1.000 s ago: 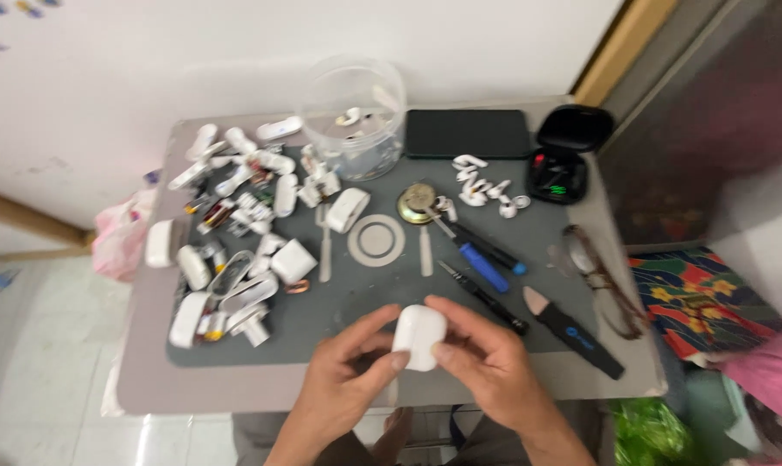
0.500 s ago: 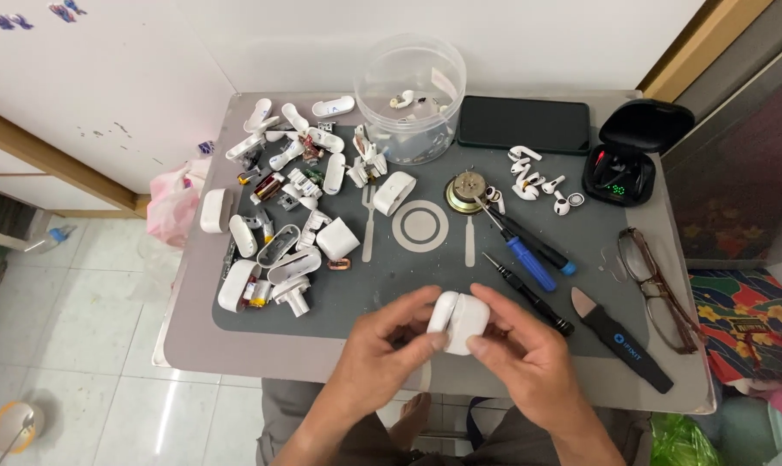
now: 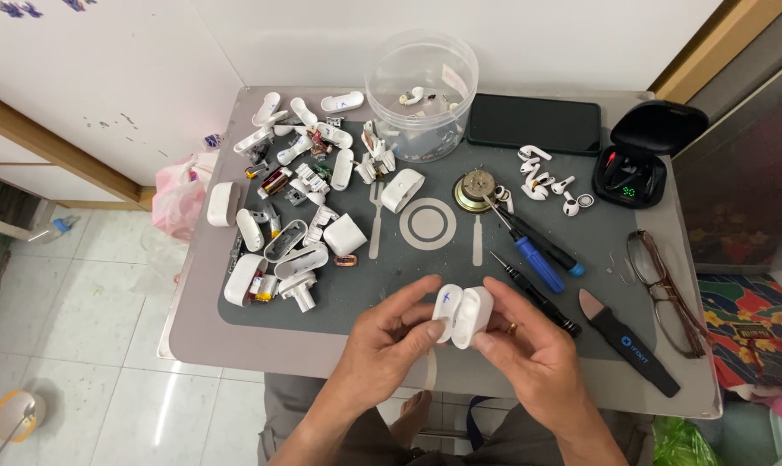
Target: Fitting small circuit boards into plastic earbud housings
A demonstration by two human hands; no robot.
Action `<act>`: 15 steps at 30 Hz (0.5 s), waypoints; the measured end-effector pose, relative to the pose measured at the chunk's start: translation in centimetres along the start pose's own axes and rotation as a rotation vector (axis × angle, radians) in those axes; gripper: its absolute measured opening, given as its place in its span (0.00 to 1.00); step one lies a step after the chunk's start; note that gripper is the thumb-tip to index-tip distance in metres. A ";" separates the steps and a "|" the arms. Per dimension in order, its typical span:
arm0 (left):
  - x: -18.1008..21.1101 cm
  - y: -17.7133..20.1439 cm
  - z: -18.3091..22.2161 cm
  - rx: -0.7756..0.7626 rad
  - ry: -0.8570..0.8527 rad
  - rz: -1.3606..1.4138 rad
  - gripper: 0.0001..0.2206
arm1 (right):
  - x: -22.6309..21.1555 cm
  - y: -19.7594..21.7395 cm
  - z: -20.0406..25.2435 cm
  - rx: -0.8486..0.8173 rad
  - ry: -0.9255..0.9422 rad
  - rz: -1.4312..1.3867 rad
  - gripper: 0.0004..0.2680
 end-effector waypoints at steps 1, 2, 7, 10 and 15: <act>0.1 0.0 0.0 0.001 0.000 0.000 0.24 | 0.1 0.0 0.0 -0.001 0.000 0.000 0.24; 0.2 -0.1 0.0 0.009 0.004 0.005 0.25 | 0.2 0.1 0.0 -0.007 -0.004 0.010 0.25; 0.3 -0.3 -0.1 0.002 -0.036 0.008 0.26 | -0.1 0.0 0.0 -0.029 0.032 -0.009 0.26; 0.5 -0.4 0.0 0.036 -0.024 -0.007 0.28 | -0.7 -0.3 0.0 -0.043 -0.018 -0.003 0.25; 1.0 -0.8 0.1 0.061 -0.016 -0.099 0.31 | -0.4 -0.1 0.3 0.005 0.002 0.018 0.24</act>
Point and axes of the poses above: each hand's wrist, its own z-axis away from the middle knuckle, its own y-axis out of the back of the hand, x = y × z, the point moved 1 cm from there along -z, towards the middle knuckle, and after that the axes turned 4 degrees about -z, right-handed, at the moved point
